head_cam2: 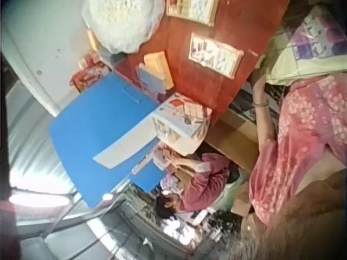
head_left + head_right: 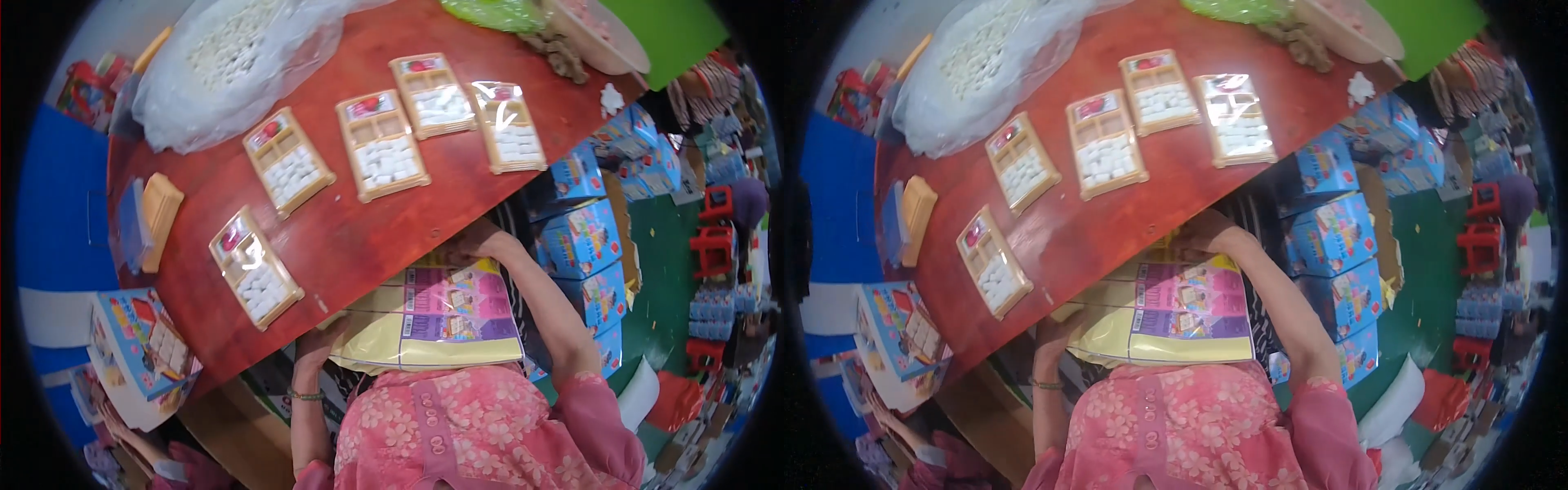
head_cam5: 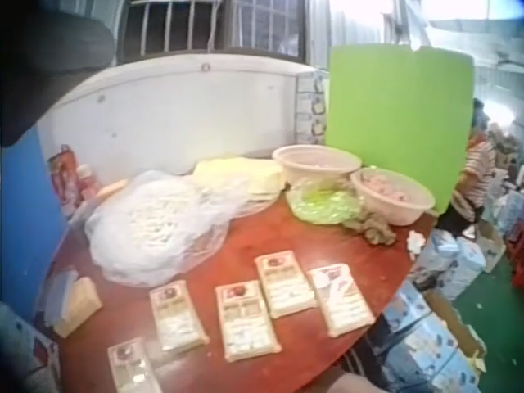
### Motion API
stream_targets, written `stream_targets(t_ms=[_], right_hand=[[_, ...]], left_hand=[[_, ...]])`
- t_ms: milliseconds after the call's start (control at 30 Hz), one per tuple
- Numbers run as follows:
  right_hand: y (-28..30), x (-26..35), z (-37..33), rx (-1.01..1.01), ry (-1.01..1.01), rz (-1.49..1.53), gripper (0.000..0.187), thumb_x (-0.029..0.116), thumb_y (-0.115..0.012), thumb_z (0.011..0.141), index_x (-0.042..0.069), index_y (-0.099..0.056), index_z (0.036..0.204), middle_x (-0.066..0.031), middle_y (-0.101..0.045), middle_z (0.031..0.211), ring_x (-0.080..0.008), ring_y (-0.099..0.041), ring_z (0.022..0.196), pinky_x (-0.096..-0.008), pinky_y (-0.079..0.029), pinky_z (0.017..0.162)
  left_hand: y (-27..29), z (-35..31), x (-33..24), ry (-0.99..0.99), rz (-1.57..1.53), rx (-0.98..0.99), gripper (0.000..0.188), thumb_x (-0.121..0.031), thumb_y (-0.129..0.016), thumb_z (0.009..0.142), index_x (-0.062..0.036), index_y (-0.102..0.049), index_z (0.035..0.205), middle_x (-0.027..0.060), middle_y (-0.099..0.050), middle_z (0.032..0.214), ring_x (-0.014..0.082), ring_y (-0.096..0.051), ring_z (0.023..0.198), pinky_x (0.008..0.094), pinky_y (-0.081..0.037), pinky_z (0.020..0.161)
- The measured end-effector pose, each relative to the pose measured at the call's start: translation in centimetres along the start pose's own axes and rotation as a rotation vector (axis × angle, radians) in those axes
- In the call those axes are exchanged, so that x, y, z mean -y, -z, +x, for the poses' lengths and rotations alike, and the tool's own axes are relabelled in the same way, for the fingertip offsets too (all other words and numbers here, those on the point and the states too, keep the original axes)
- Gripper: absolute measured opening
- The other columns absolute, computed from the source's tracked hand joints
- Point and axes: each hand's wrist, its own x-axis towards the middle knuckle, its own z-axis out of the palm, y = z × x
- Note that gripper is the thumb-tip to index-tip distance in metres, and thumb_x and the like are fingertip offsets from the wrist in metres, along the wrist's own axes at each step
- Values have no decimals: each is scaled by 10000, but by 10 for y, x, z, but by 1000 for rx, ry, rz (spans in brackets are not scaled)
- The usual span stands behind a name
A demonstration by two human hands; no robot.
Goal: Packaging toy food items into plastic trays, labeling them, and placing them into boxes.
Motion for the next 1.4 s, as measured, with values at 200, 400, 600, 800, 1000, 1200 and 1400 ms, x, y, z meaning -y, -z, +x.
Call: stream_targets(t_ms=[200,400,600,800,1000,1200,1400], right_hand=[[23,117,-14,109,-143,100,509,416,-625,895,83,-581,1278,-218,-601,1254,-395,-557,1169,-436,-389,1033],[-60,128,-25,319,-46,-182,791,562,-539,907,25,-346,1455,-286,-460,1373,-455,-475,1247,-496,-360,1066],[-116,99,-16,324,-117,-35,794,585,-459,933,109,-234,1527,-227,-324,1518,-438,-354,1361,-550,-309,1104],[-81,142,1,267,-20,13,641,412,-602,925,94,-388,1439,-247,-435,1406,-430,-402,1311,-513,-342,1080],[-130,150,5,303,155,34,701,465,-586,929,101,-335,1473,-270,-368,1456,-454,-370,1334,-517,-297,1111],[-155,152,9,128,288,3,853,580,-583,886,71,-273,1496,-283,-373,1460,-452,-354,1364,-558,-258,1119],[-132,162,9,184,316,-17,857,574,-602,876,83,-277,1499,-274,-368,1468,-460,-360,1356,-570,-265,1110]], left_hand=[[31,-38,44,20,43,-336,594,-188,-809,787,-19,-556,1297,118,-633,1257,250,-592,1154,397,-444,1009],[26,-45,23,-17,-156,-518,493,-29,-773,785,-10,-590,1243,86,-654,1173,203,-611,1063,347,-459,968],[28,-93,59,379,-752,-343,537,75,-716,790,-16,-553,1294,84,-637,1220,195,-634,1058,326,-506,919],[26,-114,60,371,-1033,-487,486,77,-619,856,-14,-517,1323,114,-620,1251,244,-629,1105,375,-518,954],[25,-122,59,400,-1023,-514,419,-13,-545,923,15,-481,1335,135,-590,1290,266,-612,1138,394,-508,969],[13,-125,61,503,-1138,-592,346,-60,-556,949,-2,-526,1289,118,-630,1209,246,-643,1063,383,-532,925],[21,-122,58,426,-1121,-460,371,-84,-598,910,33,-543,1258,110,-646,1162,214,-656,1015,350,-535,874]])
